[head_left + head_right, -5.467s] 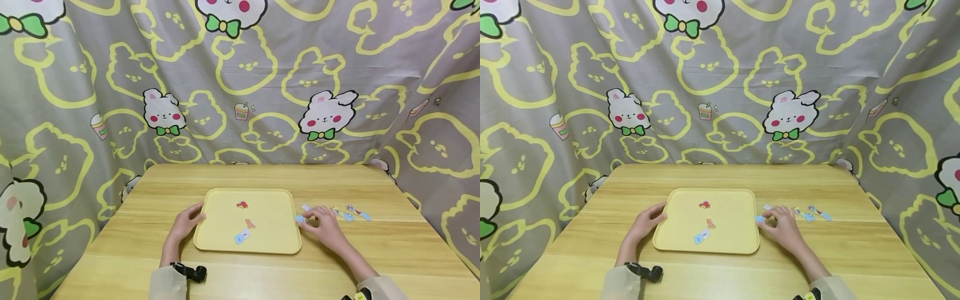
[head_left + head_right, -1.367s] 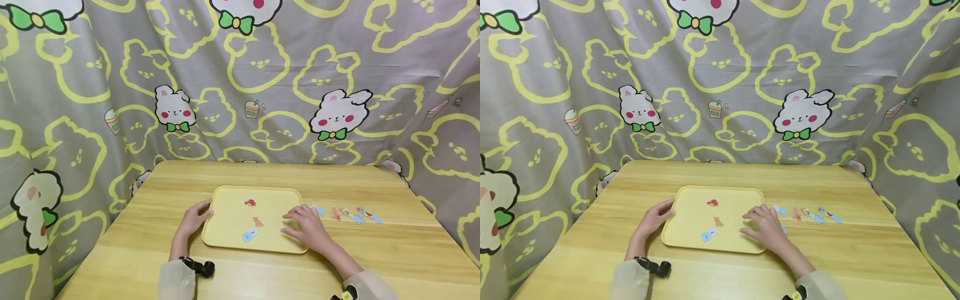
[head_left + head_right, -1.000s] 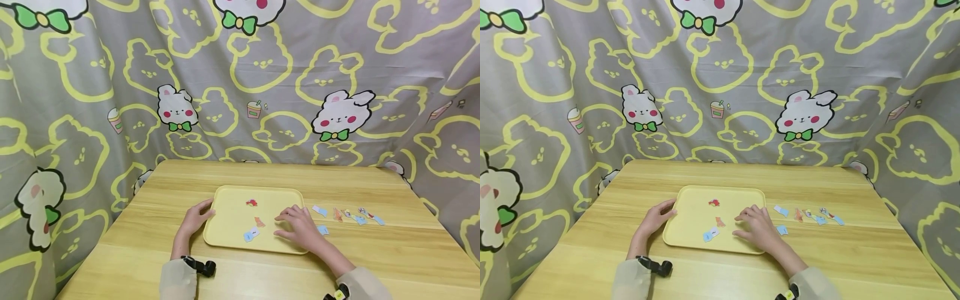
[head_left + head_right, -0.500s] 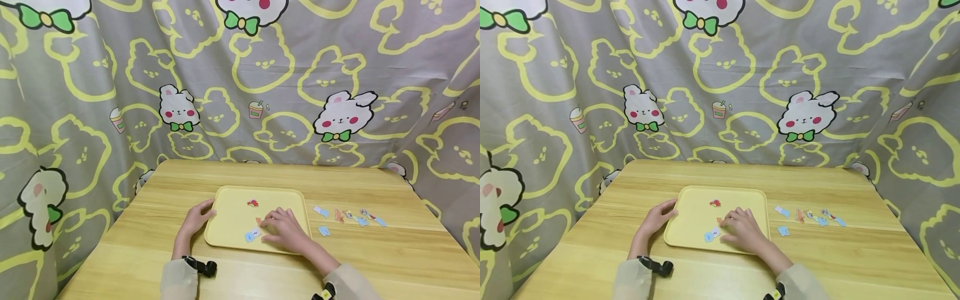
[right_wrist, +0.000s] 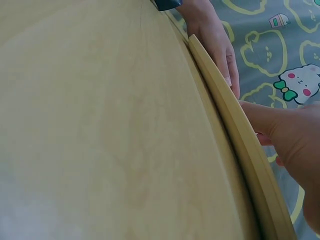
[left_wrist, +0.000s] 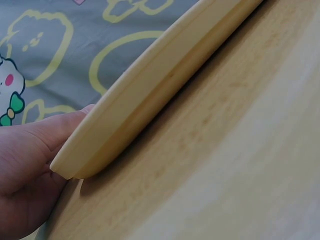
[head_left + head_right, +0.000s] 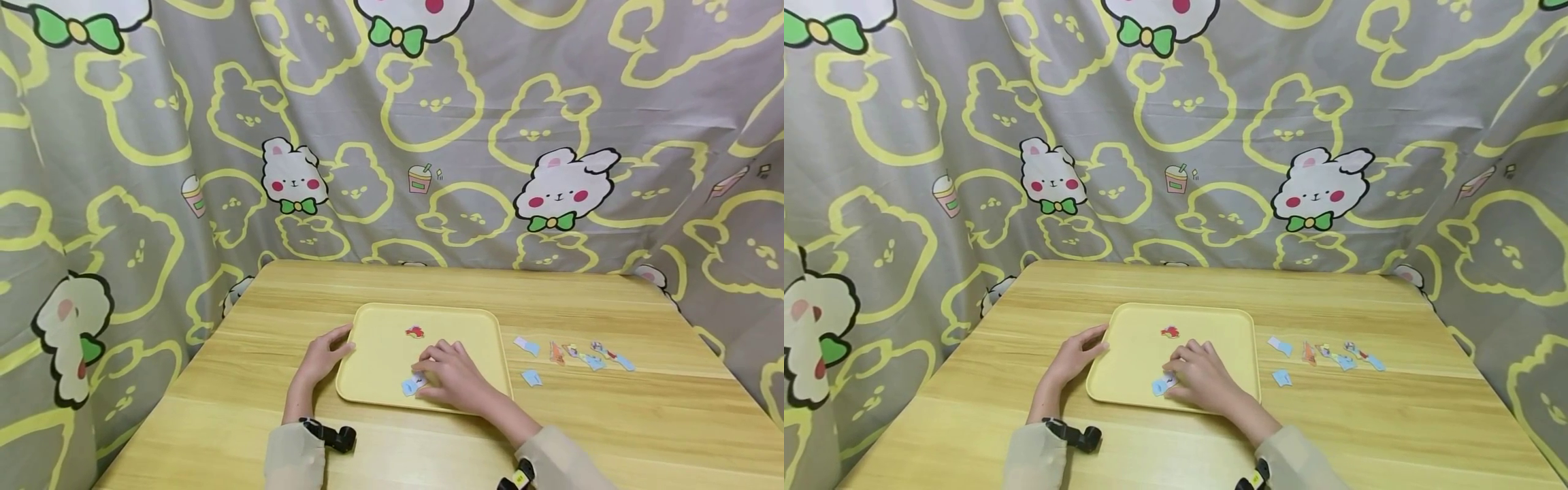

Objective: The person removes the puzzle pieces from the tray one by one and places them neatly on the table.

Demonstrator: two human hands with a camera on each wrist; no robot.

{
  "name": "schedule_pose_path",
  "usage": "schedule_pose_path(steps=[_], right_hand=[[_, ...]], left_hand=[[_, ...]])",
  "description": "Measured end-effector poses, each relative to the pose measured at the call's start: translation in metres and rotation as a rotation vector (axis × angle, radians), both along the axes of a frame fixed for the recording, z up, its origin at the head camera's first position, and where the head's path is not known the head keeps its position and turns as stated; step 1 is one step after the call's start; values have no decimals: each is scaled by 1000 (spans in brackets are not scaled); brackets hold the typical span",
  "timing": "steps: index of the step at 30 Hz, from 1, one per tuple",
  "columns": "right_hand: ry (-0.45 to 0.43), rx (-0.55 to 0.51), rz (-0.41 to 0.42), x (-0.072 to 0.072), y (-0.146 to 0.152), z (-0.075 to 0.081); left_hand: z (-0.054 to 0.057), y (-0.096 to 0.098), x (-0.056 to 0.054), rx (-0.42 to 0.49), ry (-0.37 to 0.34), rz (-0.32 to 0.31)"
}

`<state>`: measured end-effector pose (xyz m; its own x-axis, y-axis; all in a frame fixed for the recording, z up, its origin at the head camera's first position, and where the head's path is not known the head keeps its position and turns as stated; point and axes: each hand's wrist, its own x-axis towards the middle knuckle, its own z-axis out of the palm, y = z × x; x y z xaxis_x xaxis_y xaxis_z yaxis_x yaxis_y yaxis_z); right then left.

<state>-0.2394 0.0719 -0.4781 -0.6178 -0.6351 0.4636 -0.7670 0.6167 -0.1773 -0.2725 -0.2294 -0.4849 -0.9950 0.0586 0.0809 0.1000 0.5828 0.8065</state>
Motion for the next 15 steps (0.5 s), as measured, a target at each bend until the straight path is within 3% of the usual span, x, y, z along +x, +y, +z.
schedule_pose_path(steps=[15], right_hand=[[0, 83, 82, -3, -3, 2]], left_hand=[[-1, -1, -2, -15, -13, 2]])
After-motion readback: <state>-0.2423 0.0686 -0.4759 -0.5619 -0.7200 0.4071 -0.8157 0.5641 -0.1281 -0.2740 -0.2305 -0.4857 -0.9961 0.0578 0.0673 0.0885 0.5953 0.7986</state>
